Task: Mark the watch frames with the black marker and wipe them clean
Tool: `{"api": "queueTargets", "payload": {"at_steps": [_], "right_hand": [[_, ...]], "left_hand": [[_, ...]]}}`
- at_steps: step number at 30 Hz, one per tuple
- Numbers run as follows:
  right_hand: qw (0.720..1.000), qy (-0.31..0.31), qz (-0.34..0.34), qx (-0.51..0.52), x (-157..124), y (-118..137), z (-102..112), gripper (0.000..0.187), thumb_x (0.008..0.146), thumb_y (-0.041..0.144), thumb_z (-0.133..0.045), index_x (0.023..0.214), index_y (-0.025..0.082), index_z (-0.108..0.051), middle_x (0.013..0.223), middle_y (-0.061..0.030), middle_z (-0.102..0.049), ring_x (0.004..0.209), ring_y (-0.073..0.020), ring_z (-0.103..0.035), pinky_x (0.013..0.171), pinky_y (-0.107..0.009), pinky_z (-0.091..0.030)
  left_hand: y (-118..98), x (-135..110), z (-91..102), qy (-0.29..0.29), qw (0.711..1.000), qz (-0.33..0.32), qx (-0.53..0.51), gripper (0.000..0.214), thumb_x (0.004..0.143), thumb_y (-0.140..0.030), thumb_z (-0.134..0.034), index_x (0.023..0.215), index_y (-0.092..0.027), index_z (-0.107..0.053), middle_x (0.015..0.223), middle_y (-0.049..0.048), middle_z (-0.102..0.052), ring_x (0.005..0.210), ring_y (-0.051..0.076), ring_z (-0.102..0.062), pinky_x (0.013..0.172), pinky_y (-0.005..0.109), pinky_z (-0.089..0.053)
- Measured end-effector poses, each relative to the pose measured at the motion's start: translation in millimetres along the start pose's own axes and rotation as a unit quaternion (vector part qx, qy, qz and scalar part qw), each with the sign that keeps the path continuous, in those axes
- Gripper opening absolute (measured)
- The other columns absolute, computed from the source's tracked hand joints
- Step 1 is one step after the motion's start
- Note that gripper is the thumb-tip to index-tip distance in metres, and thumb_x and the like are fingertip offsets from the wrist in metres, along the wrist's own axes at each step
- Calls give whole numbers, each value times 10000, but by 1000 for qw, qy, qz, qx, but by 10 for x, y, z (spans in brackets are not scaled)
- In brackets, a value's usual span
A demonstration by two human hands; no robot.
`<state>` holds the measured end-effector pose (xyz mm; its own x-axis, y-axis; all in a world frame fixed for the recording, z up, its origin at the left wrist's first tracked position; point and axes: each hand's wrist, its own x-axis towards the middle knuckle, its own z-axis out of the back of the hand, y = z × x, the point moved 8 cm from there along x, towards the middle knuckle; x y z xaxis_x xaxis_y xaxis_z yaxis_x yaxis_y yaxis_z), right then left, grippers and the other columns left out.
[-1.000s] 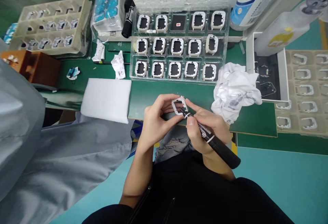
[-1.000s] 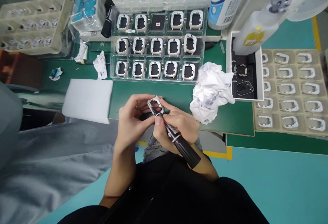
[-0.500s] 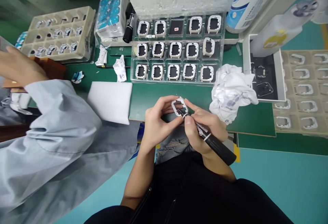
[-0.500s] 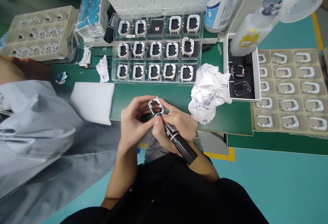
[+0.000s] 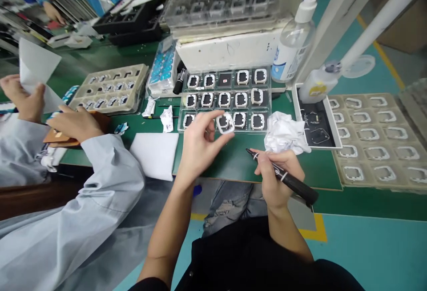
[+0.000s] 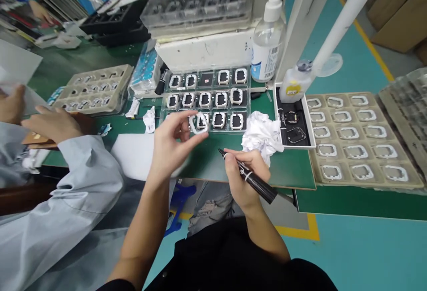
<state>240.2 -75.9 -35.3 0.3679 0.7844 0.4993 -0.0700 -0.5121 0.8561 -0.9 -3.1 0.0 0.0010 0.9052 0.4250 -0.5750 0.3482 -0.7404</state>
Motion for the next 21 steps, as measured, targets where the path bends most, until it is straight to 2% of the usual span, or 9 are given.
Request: {"api": "queueTargets", "payload": {"at_steps": [2,6,9,12,15,18,21], "right_hand": [[1000,-3,-2,0,12,-28,4,194,1081,290,-846,961,261,-697,630,94,-657,505,-151,-700,717,-338,-762],[1000,2,-1,-4,-2,-43,7,177,1070,259,-851,958,250,-716,724,54,-776,526,-139,-731,615,-259,-672],[1000,10,0,-13,-11,-47,1,167,1060,248,-859,962,241,-723,867,9,-877,526,-121,-731,569,-227,-616],[1000,18,7,-18,-19,-37,-13,164,1060,235,-853,960,237,-723,899,3,-896,515,-111,-719,577,-226,-617],[1000,24,3,-12,-32,-42,-27,165,1070,239,-847,966,243,-718,899,10,-894,525,-112,-721,567,-226,-606],[999,26,-11,-19,-50,-60,-33,176,1086,266,-847,971,251,-715,910,8,-894,543,-116,-725,577,-243,-610],[999,30,-17,-23,-67,-69,-35,181,1092,277,-848,969,256,-717,913,7,-892,546,-116,-716,577,-254,-601]], "left_hand": [[93,470,-13,7,998,-34,44,486,909,-378,-1029,1362,-285,-879,855,-12,-663,772,223,-649,908,416,-663],[515,1378,-209,49,992,-24,112,595,818,-206,-963,1401,-178,-852,994,74,-759,1042,369,-762,1187,615,-625],[816,1797,-399,88,985,-11,146,645,796,-146,-901,1436,-136,-823,1143,154,-808,1260,466,-765,1286,723,-567],[960,1960,-527,128,981,-8,147,652,836,-179,-890,1481,-140,-802,1260,190,-826,1370,482,-761,1345,741,-537],[956,1971,-543,155,975,10,159,704,873,-259,-920,1555,-158,-776,1371,208,-829,1522,500,-692,1388,747,-502],[832,1941,-486,145,963,40,223,749,959,-331,-887,1671,-184,-709,1552,229,-766,1605,496,-629,1409,707,-479],[590,1938,-541,133,955,33,263,545,1031,-330,-799,1558,-193,-779,1615,229,-704,1516,461,-672,1376,623,-498]]}}
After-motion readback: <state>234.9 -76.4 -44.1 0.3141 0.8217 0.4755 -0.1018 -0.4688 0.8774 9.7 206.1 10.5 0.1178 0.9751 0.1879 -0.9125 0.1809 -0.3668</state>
